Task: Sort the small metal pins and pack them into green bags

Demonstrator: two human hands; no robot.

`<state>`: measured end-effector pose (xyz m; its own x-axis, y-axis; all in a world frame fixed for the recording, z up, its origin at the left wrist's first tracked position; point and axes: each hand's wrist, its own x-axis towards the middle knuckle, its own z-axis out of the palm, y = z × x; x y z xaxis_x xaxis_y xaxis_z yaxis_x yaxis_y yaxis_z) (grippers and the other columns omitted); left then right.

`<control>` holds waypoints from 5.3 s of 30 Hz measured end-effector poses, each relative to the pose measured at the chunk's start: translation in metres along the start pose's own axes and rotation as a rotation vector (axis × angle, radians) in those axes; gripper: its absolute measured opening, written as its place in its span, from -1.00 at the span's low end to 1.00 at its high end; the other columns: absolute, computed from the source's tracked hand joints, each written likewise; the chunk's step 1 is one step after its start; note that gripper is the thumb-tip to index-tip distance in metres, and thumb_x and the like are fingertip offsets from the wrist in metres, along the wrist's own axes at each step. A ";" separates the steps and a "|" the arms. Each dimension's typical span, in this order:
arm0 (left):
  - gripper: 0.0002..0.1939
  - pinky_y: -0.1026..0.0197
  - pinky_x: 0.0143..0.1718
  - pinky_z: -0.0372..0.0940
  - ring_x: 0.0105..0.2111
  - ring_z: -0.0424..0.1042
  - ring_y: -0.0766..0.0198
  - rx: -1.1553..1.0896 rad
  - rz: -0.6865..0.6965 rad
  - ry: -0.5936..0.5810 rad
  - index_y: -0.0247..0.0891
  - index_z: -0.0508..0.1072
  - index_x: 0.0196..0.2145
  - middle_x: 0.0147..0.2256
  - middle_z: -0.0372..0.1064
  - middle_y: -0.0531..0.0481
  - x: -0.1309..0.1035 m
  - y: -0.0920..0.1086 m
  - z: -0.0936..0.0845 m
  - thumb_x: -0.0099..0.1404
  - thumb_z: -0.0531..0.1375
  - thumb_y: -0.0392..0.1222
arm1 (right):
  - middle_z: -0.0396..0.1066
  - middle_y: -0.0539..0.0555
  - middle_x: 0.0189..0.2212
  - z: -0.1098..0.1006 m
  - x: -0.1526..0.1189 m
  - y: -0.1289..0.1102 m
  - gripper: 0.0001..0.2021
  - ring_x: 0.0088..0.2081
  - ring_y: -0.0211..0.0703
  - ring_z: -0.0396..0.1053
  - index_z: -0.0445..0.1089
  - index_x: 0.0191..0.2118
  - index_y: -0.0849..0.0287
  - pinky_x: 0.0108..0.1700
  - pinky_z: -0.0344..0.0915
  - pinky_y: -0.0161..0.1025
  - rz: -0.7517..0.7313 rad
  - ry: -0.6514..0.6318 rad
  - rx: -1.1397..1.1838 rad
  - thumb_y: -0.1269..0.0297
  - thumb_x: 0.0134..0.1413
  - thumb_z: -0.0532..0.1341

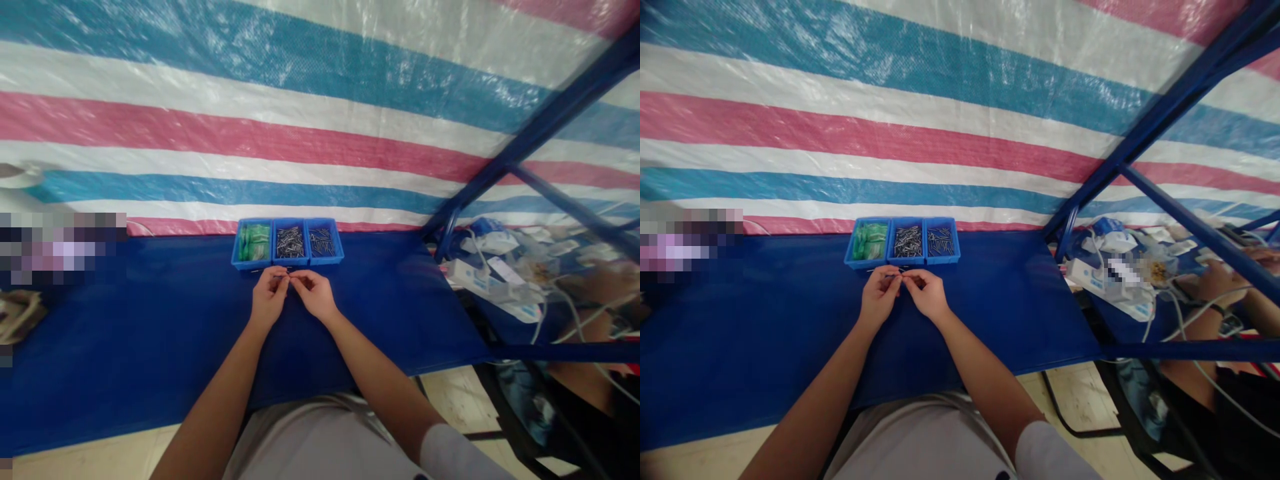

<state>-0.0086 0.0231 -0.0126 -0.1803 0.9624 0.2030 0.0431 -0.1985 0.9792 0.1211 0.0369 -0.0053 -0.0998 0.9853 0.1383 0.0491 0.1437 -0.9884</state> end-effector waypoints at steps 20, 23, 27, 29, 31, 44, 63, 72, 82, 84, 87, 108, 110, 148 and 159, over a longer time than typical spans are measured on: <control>-0.84 0.35 -0.60 0.22 -0.60 0.27 0.47 0.041 0.034 -0.022 -0.21 0.35 -0.20 -0.24 0.39 -0.02 0.000 -0.002 0.001 0.27 0.17 -0.13 | 0.57 0.07 -0.31 -0.001 -0.001 -0.002 -0.86 -0.33 -0.12 0.51 0.53 -0.28 0.12 -0.21 0.45 -0.19 -0.021 0.010 -0.012 0.23 0.05 0.26; -0.84 0.36 -0.62 0.20 -0.62 0.26 0.49 0.043 0.043 -0.020 -0.21 0.35 -0.20 -0.25 0.37 -0.01 0.000 -0.003 0.000 0.28 0.15 -0.14 | 0.57 0.08 -0.30 0.000 -0.001 -0.002 -0.86 -0.33 -0.12 0.52 0.53 -0.28 0.12 -0.22 0.45 -0.19 -0.020 0.003 -0.013 0.24 0.05 0.26; -0.84 0.37 -0.62 0.18 -0.62 0.24 0.50 0.069 0.051 -0.028 -0.22 0.35 -0.18 -0.29 0.36 0.02 -0.001 -0.004 -0.001 0.30 0.14 -0.15 | 0.57 0.08 -0.29 0.001 -0.002 -0.002 -0.85 -0.31 -0.14 0.51 0.53 -0.27 0.13 -0.21 0.46 -0.21 -0.044 -0.010 -0.033 0.23 0.06 0.26; -0.85 0.37 -0.62 0.17 -0.62 0.24 0.51 0.071 0.058 -0.026 -0.22 0.34 -0.19 -0.27 0.36 0.01 -0.001 -0.004 -0.001 0.31 0.13 -0.15 | 0.57 0.08 -0.29 0.001 -0.002 -0.001 -0.85 -0.31 -0.14 0.51 0.53 -0.26 0.13 -0.21 0.46 -0.21 -0.057 -0.014 -0.054 0.23 0.07 0.26; -0.85 0.37 -0.62 0.18 -0.63 0.23 0.50 0.082 0.070 -0.023 -0.22 0.35 -0.19 -0.28 0.36 0.02 -0.001 -0.005 -0.002 0.32 0.12 -0.14 | 0.57 0.07 -0.30 0.000 -0.002 -0.001 -0.86 -0.33 -0.14 0.51 0.53 -0.26 0.13 -0.23 0.45 -0.21 -0.069 -0.014 -0.074 0.24 0.07 0.26; -0.82 0.32 -0.55 0.19 -0.62 0.26 0.39 0.171 0.088 -0.008 -0.20 0.39 -0.16 -0.56 0.29 0.13 -0.001 -0.005 -0.005 0.33 0.10 -0.11 | 0.55 0.06 -0.35 0.002 -0.004 -0.001 -0.87 -0.37 -0.17 0.48 0.53 -0.26 0.12 -0.29 0.42 -0.25 -0.110 -0.043 -0.108 0.28 0.07 0.26; -0.80 0.27 -0.38 0.35 -0.44 0.42 0.35 0.060 0.032 0.060 -0.22 0.37 -0.18 -0.33 0.39 0.01 -0.001 0.002 -0.002 0.27 0.18 -0.11 | 0.54 0.07 -0.36 -0.002 0.000 0.002 -0.87 -0.39 -0.18 0.45 0.53 -0.25 0.12 -0.30 0.40 -0.24 -0.149 -0.021 -0.219 0.29 0.09 0.25; -0.83 0.22 -0.28 0.38 -0.36 0.44 0.33 0.271 0.193 -0.077 -0.21 0.38 -0.13 -0.21 0.40 -0.04 -0.008 0.001 -0.007 0.32 0.11 -0.20 | 0.55 0.08 -0.29 -0.006 0.001 -0.007 -0.85 -0.31 -0.16 0.48 0.53 -0.24 0.12 -0.21 0.42 -0.22 -0.157 -0.014 -0.216 0.26 0.12 0.23; -0.86 0.22 -0.27 0.35 -0.31 0.42 0.29 0.363 0.220 -0.006 -0.22 0.40 -0.19 -0.25 0.40 -0.04 -0.009 0.003 -0.007 0.30 0.12 -0.19 | 0.54 0.08 -0.29 -0.006 -0.001 -0.012 -0.86 -0.27 -0.13 0.48 0.53 -0.24 0.08 -0.17 0.42 -0.19 -0.188 -0.036 -0.254 0.27 0.14 0.21; -0.87 0.22 -0.28 0.34 -0.32 0.42 0.28 0.370 0.213 -0.001 -0.22 0.40 -0.21 -0.28 0.41 -0.03 -0.009 0.003 -0.007 0.30 0.13 -0.18 | 0.54 0.08 -0.28 -0.006 -0.001 -0.011 -0.86 -0.27 -0.14 0.48 0.53 -0.24 0.09 -0.18 0.42 -0.19 -0.188 -0.036 -0.246 0.27 0.14 0.22; -0.87 0.22 -0.28 0.34 -0.34 0.42 0.29 0.361 0.195 -0.012 -0.22 0.41 -0.22 -0.31 0.41 -0.02 -0.009 0.003 -0.007 0.31 0.12 -0.17 | 0.54 0.08 -0.29 -0.006 -0.001 -0.011 -0.86 -0.29 -0.14 0.48 0.53 -0.25 0.10 -0.20 0.42 -0.20 -0.191 -0.030 -0.241 0.27 0.13 0.23; -0.77 0.26 -0.39 0.25 -0.47 0.35 0.32 0.382 0.152 -0.003 -0.23 0.45 -0.35 -0.47 0.37 0.05 -0.008 0.011 -0.009 0.33 0.11 -0.05 | 0.54 0.08 -0.30 -0.006 -0.003 -0.012 -0.87 -0.29 -0.12 0.49 0.54 -0.27 0.08 -0.21 0.44 -0.19 -0.187 -0.004 -0.184 0.24 0.12 0.24; -0.73 0.27 -0.41 0.22 -0.50 0.33 0.33 0.396 0.137 -0.005 -0.23 0.45 -0.42 -0.51 0.36 0.06 -0.008 0.014 -0.010 0.33 0.10 -0.04 | 0.54 0.08 -0.30 -0.006 -0.002 -0.012 -0.87 -0.29 -0.13 0.49 0.53 -0.26 0.08 -0.21 0.44 -0.19 -0.182 -0.010 -0.170 0.24 0.12 0.24; -0.56 0.28 -0.47 0.19 -0.60 0.27 0.35 0.244 -0.012 0.056 -0.23 0.38 -0.49 -0.64 0.27 0.07 -0.008 0.012 -0.009 0.41 -0.06 0.03 | 0.47 0.11 -0.01 0.001 0.012 -0.002 -0.52 -0.21 -0.11 0.52 0.44 0.00 0.08 -0.19 0.48 -0.16 0.041 0.068 0.332 0.03 -0.06 0.34; -0.59 0.29 -0.47 0.19 -0.60 0.28 0.35 0.300 -0.026 0.062 -0.23 0.37 -0.49 -0.64 0.27 0.08 -0.009 0.014 -0.009 0.39 -0.03 0.01 | 0.52 0.06 -0.38 -0.016 0.003 -0.003 -0.83 -0.34 -0.14 0.44 0.51 -0.21 0.13 -0.18 0.37 -0.18 -0.174 0.044 -0.509 0.34 0.10 0.19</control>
<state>-0.0158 0.0104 -0.0008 -0.2442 0.9516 0.1867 0.3239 -0.1015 0.9406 0.1363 0.0413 -0.0006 -0.1081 0.9443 0.3108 0.5120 0.3209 -0.7968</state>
